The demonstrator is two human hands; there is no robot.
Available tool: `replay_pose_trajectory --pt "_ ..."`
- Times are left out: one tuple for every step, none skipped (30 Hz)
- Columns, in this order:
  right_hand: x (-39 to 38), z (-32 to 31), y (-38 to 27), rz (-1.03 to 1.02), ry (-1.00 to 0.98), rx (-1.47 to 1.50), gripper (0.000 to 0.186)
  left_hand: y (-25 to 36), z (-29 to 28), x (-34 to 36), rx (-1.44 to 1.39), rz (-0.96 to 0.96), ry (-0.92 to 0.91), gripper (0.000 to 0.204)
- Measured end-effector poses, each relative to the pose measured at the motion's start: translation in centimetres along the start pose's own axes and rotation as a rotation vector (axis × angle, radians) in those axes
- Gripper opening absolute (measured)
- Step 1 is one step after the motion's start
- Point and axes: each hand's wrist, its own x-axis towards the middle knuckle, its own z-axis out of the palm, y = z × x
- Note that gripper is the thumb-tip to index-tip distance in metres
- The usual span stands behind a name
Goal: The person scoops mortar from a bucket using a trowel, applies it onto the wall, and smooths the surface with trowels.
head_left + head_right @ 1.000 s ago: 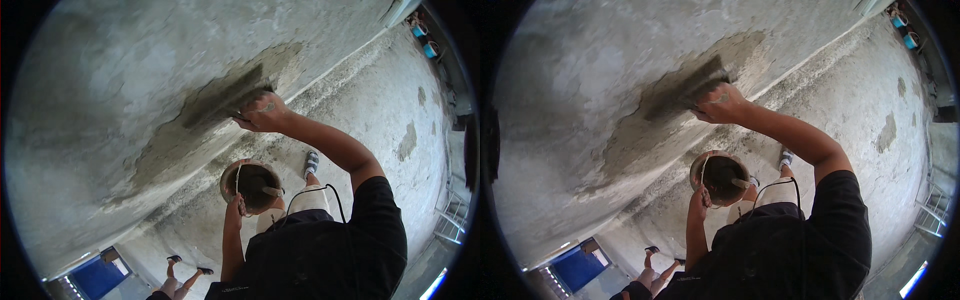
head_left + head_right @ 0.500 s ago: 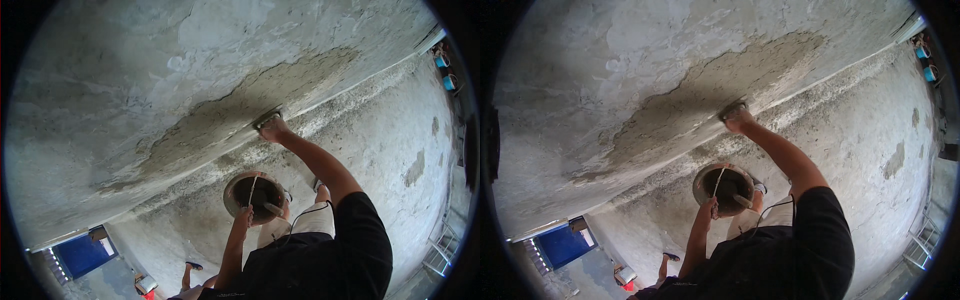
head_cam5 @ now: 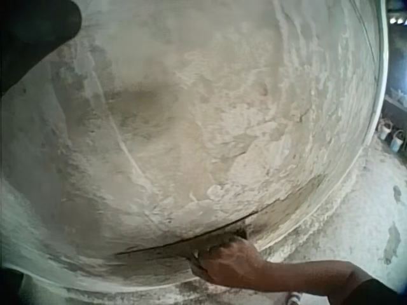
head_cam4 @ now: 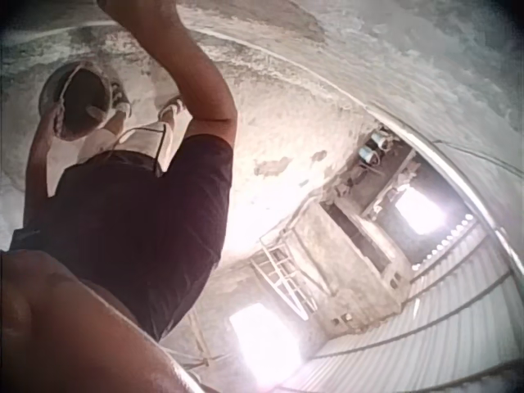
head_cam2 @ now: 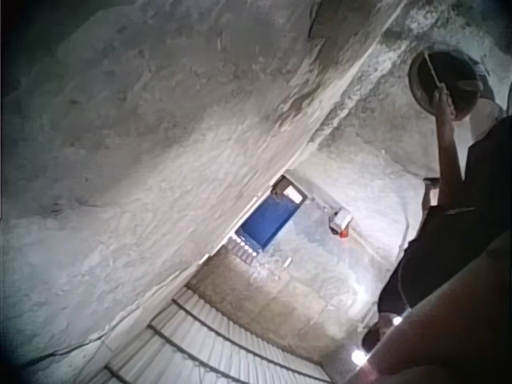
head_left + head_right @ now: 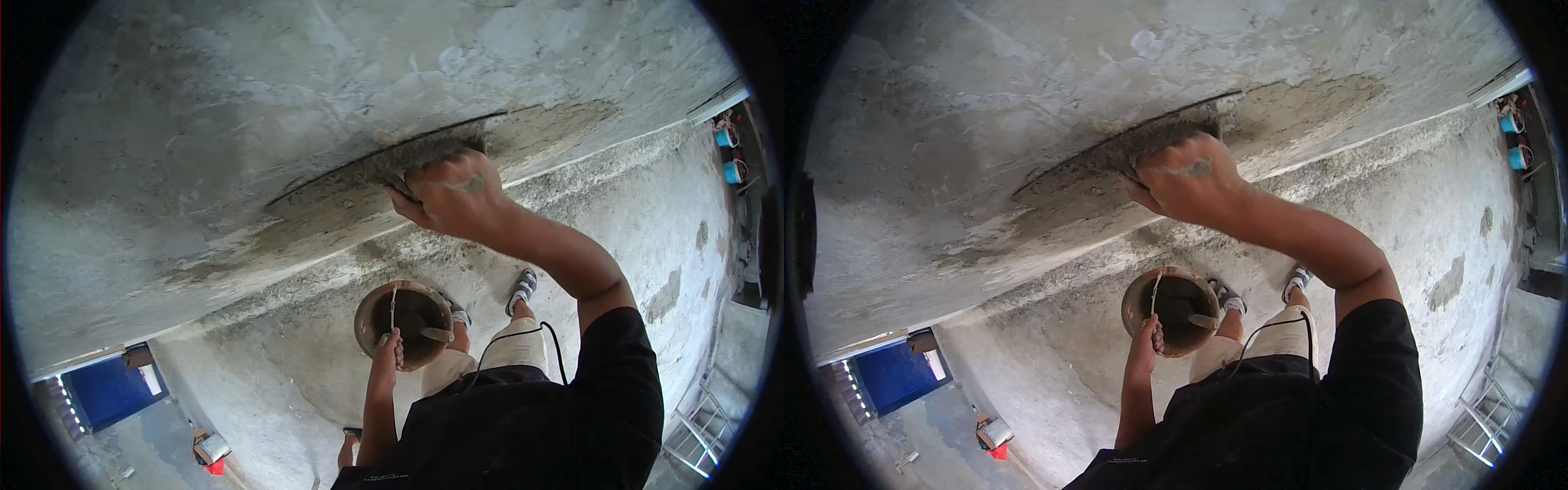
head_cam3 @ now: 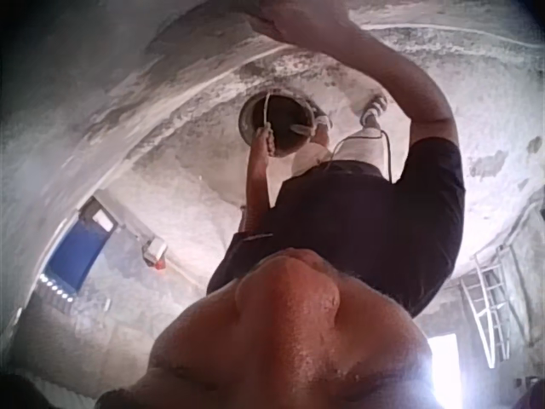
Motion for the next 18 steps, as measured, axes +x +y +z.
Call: replay_pose_trajectory --pt "0.3 0.6 -0.1 0.008 -0.014 -0.032 0.024 0.0 -0.3 -0.1 -0.013 -0.005 0.0 0.034" --pt "0.4 2.1 -0.1 -0.147 -0.023 -0.245 0.022 0.1 -0.3 0.1 -0.025 -0.007 -0.005 0.034" --pt "0.1 4.2 0.4 -0.424 -0.043 -0.566 0.021 0.1 -0.4 0.3 -0.043 -0.011 -0.003 0.035" --pt "-0.7 7.1 -0.3 -0.499 -0.031 -0.703 0.02 -0.1 -0.5 0.4 -0.058 -0.019 0.004 0.035" --pt "-1.8 10.5 -1.3 -0.532 -0.07 -0.753 0.019 -0.2 -0.6 0.7 -0.068 -0.034 0.017 0.035" --pt "-2.7 14.2 -2.0 -0.402 -0.188 -0.537 0.019 -0.2 -0.7 1.0 -0.051 -0.022 0.011 0.035" --pt "-3.6 18.2 -2.9 -0.211 -0.365 -0.201 0.018 -0.3 -0.7 1.4 -0.038 -0.015 0.011 0.035" --pt "-4.6 21.9 -3.7 -0.048 -0.53 -0.007 0.018 -0.6 -0.9 1.3 -0.022 -0.034 0.021 0.035" --pt "-5.6 25.3 -4.3 0.09 -0.667 0.099 0.019 -0.8 -1.3 0.9 -0.01 -0.001 0.015 0.034" --pt "-6.7 27.8 -4.6 0.186 -0.756 0.154 0.019 -0.8 -1.5 0.8 -0.002 0.022 0.002 0.034" --pt "-7.7 29.5 -4.9 0.249 -0.784 0.176 0.02 -0.8 -1.6 0.9 0.006 0.043 -0.001 0.034" --pt "-8.6 30.3 -5.2 0.293 -0.859 0.148 0.021 -0.8 -1.9 0.5 -0.013 0.057 -0.014 0.034" --pt "-9.4 30.2 -5.4 0.291 -0.803 0.193 0.018 -0.9 -2.0 0.2 -0.002 0.058 -0.006 0.033" --pt "-9.8 29.3 -5.5 0.302 -0.817 0.202 0.017 -1.2 -2.2 -0.3 0.004 0.072 -0.005 0.032" --pt "-10.2 27.7 -5.7 0.308 -0.869 0.203 0.016 -1.5 -2.3 -0.8 0.008 0.084 -0.006 0.031" --pt "-10.1 25.7 -5.8 0.302 -0.894 0.272 0.018 -1.7 -2.4 -1.0 0.001 0.09 -0.015 0.032" --pt "-9.6 23.4 -5.9 0.241 -0.88 0.228 0.021 -1.8 -2.5 -1.0 -0.005 0.098 -0.028 0.034" --pt "-8.8 21.0 -6.2 0.179 -0.864 0.186 0.025 -1.9 -2.6 -1.0 -0.007 0.1 -0.038 0.036"
